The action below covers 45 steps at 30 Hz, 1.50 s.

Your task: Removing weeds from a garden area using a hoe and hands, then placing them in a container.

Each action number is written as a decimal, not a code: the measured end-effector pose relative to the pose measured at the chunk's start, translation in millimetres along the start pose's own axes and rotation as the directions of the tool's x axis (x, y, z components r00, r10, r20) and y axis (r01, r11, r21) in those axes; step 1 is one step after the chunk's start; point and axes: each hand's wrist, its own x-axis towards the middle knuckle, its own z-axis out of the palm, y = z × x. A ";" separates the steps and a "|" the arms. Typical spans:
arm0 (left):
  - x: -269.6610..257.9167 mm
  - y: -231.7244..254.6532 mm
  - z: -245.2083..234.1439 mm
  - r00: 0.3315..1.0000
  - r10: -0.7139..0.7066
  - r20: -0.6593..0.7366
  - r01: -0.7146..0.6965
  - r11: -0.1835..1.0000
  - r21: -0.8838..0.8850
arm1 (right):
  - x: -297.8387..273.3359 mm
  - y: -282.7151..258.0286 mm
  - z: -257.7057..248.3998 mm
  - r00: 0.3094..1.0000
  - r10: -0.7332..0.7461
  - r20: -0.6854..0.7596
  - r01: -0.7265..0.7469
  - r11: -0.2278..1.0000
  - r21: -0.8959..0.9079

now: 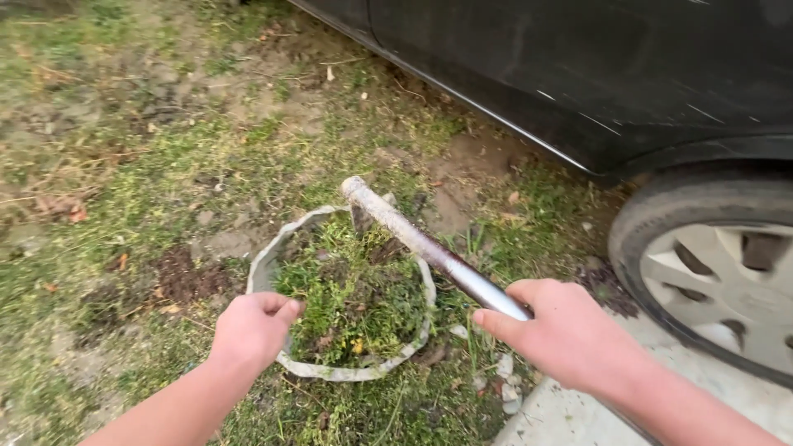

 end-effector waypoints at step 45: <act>-6.2 -124.2 -0.6 0.935 -0.319 -0.155 0.213 0.854 -0.475 | 44.5 -71.4 86.5 0.985 -0.120 0.128 0.112 0.991 0.069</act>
